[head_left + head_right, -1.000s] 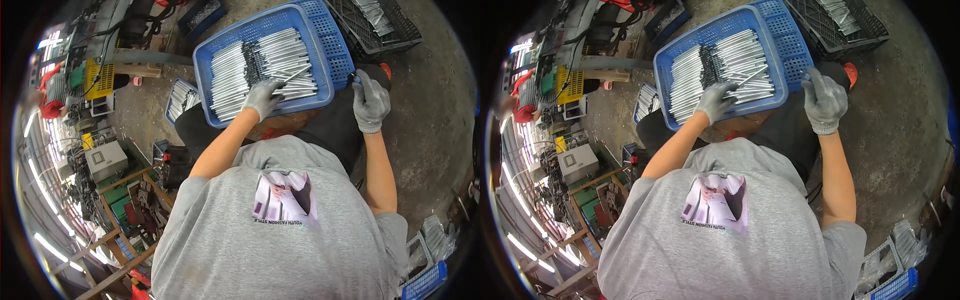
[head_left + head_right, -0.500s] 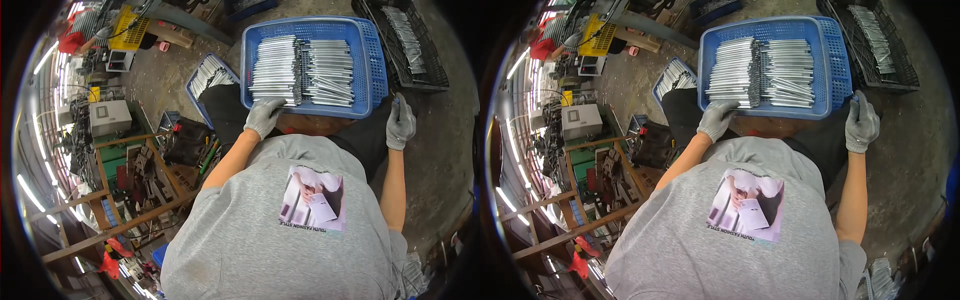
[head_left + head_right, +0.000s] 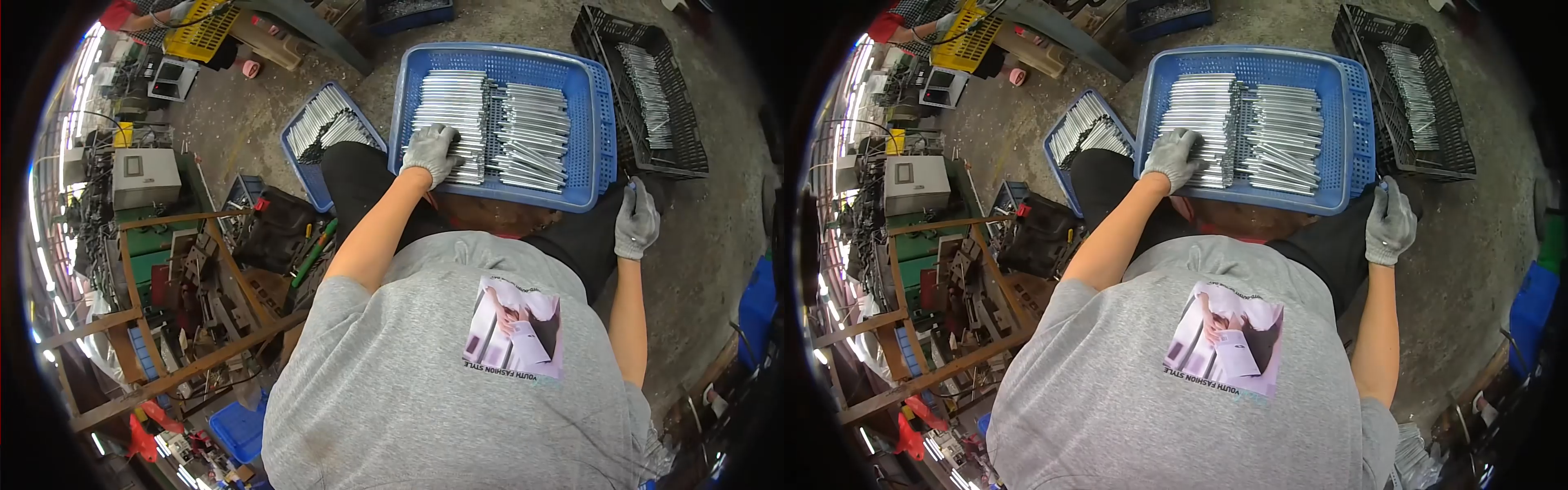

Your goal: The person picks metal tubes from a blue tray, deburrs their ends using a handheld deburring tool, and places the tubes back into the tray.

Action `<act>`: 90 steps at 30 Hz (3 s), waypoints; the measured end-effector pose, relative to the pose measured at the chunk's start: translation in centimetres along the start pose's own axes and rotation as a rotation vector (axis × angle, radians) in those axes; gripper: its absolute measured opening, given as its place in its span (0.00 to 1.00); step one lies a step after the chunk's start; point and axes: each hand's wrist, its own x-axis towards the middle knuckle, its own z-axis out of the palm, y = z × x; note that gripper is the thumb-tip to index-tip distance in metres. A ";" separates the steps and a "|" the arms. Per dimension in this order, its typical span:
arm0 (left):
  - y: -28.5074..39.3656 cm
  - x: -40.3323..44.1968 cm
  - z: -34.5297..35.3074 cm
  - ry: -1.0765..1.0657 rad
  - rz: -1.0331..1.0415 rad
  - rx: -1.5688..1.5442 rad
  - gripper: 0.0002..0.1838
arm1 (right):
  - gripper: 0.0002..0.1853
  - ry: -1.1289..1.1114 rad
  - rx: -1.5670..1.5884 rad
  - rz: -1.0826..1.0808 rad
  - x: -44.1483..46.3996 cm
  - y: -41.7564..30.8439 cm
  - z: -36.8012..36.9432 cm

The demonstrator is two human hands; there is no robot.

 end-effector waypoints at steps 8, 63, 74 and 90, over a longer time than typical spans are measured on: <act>-1.4 -0.1 -0.1 -0.020 0.098 -0.179 0.12 | 0.13 -0.207 -0.047 0.096 0.5 -1.6 0.1; 5.3 -9.2 -5.3 0.268 0.209 -0.313 0.12 | 0.09 -0.989 0.565 -0.017 6.3 -19.3 -3.3; 2.8 -7.8 -3.1 0.270 0.214 -0.307 0.10 | 0.15 -0.970 0.658 0.143 3.9 -19.7 -1.9; -0.1 -1.8 0.5 0.016 0.074 -0.031 0.15 | 0.14 -0.942 0.519 0.176 1.0 -18.4 -1.1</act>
